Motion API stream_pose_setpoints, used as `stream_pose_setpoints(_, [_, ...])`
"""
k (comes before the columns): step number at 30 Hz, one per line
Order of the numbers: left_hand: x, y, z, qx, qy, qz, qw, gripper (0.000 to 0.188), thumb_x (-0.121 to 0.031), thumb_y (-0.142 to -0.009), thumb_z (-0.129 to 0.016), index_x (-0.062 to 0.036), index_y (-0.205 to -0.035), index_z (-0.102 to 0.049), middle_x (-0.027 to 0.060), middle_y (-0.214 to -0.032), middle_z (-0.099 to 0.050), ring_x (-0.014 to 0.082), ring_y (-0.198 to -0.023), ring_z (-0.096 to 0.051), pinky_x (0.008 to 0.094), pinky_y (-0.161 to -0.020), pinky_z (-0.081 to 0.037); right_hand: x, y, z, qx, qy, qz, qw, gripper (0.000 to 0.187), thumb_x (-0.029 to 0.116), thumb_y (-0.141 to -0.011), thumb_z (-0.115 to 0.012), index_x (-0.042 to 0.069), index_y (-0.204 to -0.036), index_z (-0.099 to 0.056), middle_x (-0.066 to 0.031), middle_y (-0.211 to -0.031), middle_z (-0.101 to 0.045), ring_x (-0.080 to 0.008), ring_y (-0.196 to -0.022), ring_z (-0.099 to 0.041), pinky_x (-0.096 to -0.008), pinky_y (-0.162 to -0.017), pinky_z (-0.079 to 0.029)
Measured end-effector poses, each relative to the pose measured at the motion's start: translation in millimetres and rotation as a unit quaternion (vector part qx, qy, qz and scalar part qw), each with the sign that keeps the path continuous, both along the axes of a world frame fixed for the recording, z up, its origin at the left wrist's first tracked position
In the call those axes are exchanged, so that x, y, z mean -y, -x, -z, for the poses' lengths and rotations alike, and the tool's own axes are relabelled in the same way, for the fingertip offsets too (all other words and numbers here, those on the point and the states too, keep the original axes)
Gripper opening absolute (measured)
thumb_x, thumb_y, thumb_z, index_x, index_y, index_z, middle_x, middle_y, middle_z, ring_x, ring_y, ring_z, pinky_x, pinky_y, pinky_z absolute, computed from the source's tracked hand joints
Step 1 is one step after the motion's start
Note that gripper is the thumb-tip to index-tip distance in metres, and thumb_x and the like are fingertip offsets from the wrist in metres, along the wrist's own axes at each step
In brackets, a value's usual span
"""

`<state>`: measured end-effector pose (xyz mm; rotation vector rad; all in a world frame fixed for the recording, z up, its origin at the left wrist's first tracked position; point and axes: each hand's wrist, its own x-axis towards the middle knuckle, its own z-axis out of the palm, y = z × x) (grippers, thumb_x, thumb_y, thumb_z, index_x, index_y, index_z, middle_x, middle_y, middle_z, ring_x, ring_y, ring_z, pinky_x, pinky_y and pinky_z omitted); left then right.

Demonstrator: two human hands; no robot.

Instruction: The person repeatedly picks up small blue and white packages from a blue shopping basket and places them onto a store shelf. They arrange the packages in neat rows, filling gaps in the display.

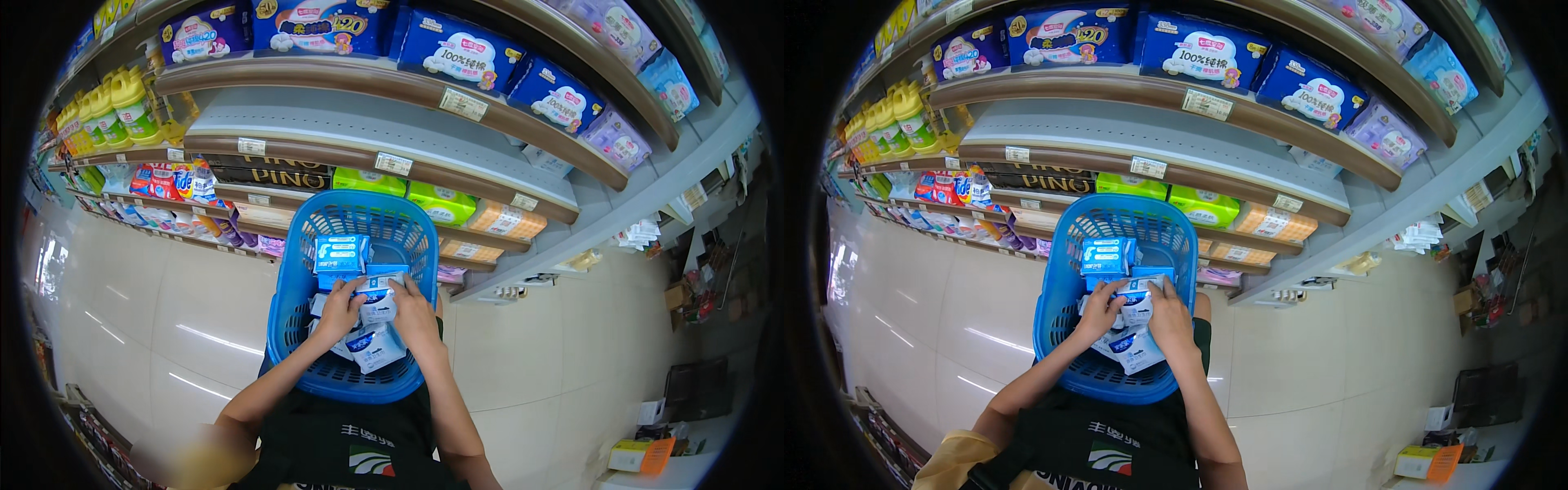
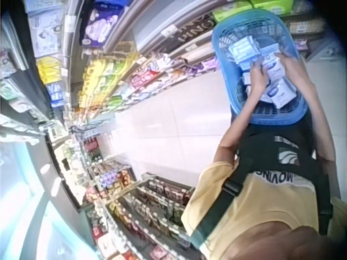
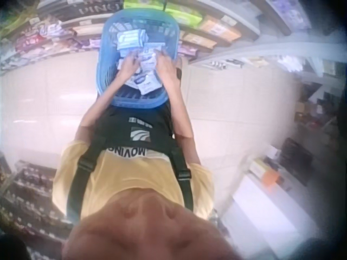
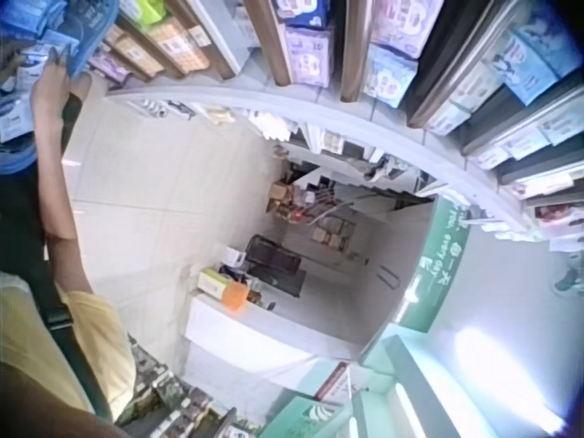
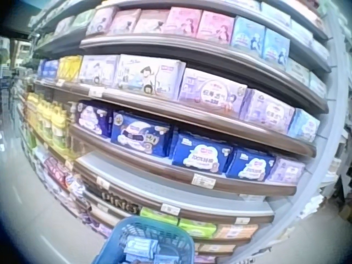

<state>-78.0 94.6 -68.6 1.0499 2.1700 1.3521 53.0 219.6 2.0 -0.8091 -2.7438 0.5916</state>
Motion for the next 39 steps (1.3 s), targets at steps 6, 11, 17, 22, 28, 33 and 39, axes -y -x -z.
stream_pose_setpoints(6, [-11,2,21,0.014,0.043,0.079,0.996,0.031,-0.009,-0.102,-0.058,-0.0007,-0.131,-0.064,0.0195,-0.108,-0.057,0.0286,-0.083,-0.073,0.0331,-0.064,-0.061,-1,7,-2,0.144,-0.039,-0.027,0.988,0.04,-0.001,-0.086,-0.058,-0.006,-0.125,-0.063,-0.0282,-0.139,-0.058,-0.0415,-0.093,-0.073,-0.045,-0.082,-0.061])
stream_pose_setpoints(11, [-19,3,7,-0.008,0.052,0.087,0.995,0.028,-0.012,-0.1,-0.062,-0.0051,-0.127,-0.069,0.023,-0.115,-0.06,0.0337,-0.087,-0.069,0.0383,-0.074,-0.058,-1,8,10,0.162,-0.058,-0.021,0.985,0.041,0.002,-0.089,-0.055,-0.004,-0.129,-0.06,-0.0295,-0.138,-0.058,-0.0419,-0.089,-0.074,-0.0454,-0.078,-0.062])
stream_pose_setpoints(17, [-22,-2,-2,-0.079,0.081,0.079,0.99,0.029,-0.01,-0.095,-0.065,-0.0135,-0.123,-0.073,0.02,-0.125,-0.062,0.0389,-0.103,-0.062,0.0459,-0.09,-0.052,3,5,5,0.162,-0.042,-0.045,0.985,0.046,0.003,-0.091,-0.052,-0.002,-0.137,-0.057,-0.0264,-0.144,-0.055,-0.0419,-0.093,-0.073,-0.0472,-0.081,-0.061])
stream_pose_setpoints(22, [-26,-7,-15,-0.206,0.085,0.107,0.969,0.037,-0.003,-0.088,-0.064,-0.0151,-0.121,-0.074,0.0101,-0.128,-0.064,0.0349,-0.112,-0.058,0.0471,-0.095,-0.048,13,1,-6,0.156,-0.043,0.003,0.987,0.044,0.005,-0.092,-0.053,-0.001,-0.135,-0.059,-0.0218,-0.143,-0.058,-0.04,-0.102,-0.071,-0.0476,-0.085,-0.06])
stream_pose_setpoints(28, [-51,-10,-51,-0.298,0.035,0.129,0.945,0.025,-0.001,-0.082,-0.066,-0.0073,-0.104,-0.075,0.0087,-0.108,-0.074,0.0305,-0.103,-0.063,0.0451,-0.089,-0.049,-10,-14,-37,0.018,-0.088,0.084,0.992,0.02,0.013,-0.091,-0.063,0.012,-0.106,-0.076,-0.0107,-0.085,-0.076,-0.03,-0.089,-0.074,-0.0436,-0.068,-0.057])
stream_pose_setpoints(33, [-96,-17,-114,-0.259,-0.107,0.135,0.95,0.005,-0.011,-0.084,-0.074,-0.0066,-0.083,-0.073,0.0098,-0.078,-0.072,0.0309,-0.079,-0.062,0.0419,-0.075,-0.049,-60,-36,-77,-0.159,-0.074,0.183,0.967,0.016,0.029,-0.093,-0.069,0.016,-0.09,-0.077,-0.0097,-0.069,-0.071,-0.0324,-0.063,-0.07,-0.0449,-0.058,-0.054])
stream_pose_setpoints(39, [-175,-34,-175,-0.16,-0.235,0.176,0.942,0.013,-0.011,-0.09,-0.07,-0.0044,-0.079,-0.068,0.0079,-0.067,-0.065,0.0295,-0.074,-0.059,0.0413,-0.067,-0.047,-132,-58,-106,-0.265,-0.064,0.281,0.92,0.025,0.034,-0.094,-0.068,0.013,-0.084,-0.077,-0.0145,-0.068,-0.069,-0.037,-0.064,-0.068,-0.0468,-0.057,-0.051])
